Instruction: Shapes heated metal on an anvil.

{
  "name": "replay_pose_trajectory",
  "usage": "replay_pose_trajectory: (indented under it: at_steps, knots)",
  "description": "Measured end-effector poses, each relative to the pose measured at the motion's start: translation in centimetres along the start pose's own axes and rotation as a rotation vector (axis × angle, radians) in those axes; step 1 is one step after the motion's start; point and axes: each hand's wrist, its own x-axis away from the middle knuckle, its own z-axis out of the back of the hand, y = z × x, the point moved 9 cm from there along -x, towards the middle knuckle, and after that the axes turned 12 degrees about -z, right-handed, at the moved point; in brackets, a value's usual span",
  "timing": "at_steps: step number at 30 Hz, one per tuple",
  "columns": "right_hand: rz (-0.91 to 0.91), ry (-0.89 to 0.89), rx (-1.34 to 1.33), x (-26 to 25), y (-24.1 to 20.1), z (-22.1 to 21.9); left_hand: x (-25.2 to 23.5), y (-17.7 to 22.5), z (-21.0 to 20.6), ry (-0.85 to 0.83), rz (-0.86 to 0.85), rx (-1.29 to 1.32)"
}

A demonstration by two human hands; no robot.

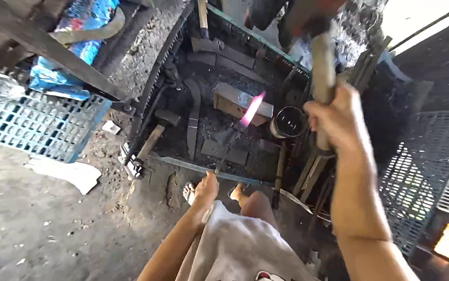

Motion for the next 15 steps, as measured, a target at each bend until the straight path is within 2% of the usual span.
replay_pose_trajectory:
  at_steps: [2, 4, 6, 8, 10, 13, 14, 15]
  knots:
    - [0.129, 0.162, 0.128, 2.2, -4.0, 5.0, 0.0, -0.3, 0.6, -0.010, -0.003, -0.021]
    - [0.267, 0.356, 0.214, 2.5, -7.0, 8.1, -0.1, -0.6, 0.9, -0.026, 0.005, -0.048]
    - [0.384, 0.576, 0.245, 1.3, -8.0, 8.2, -0.4, -0.8, 0.4, -0.040, 0.017, -0.069]
    - [0.375, 0.693, 0.278, -0.9, -5.1, 4.3, -0.8, -0.8, -0.7, -0.039, 0.036, -0.093]
    - [0.140, 0.597, 0.308, -4.7, 3.0, -3.4, -0.9, -0.4, -1.2, -0.035, 0.044, -0.091]
    - [-0.368, 0.118, 0.186, -11.3, 19.5, -17.0, -0.9, -0.6, -2.1, -0.023, 0.046, -0.108]
    - [-0.486, -0.026, 0.093, -11.8, 21.9, -19.3, -0.2, -0.5, -2.1, -0.035, 0.031, -0.098]
    - [-0.536, -0.116, 0.013, -11.8, 21.4, -19.3, -0.1, 0.0, -1.6, -0.031, 0.005, -0.074]
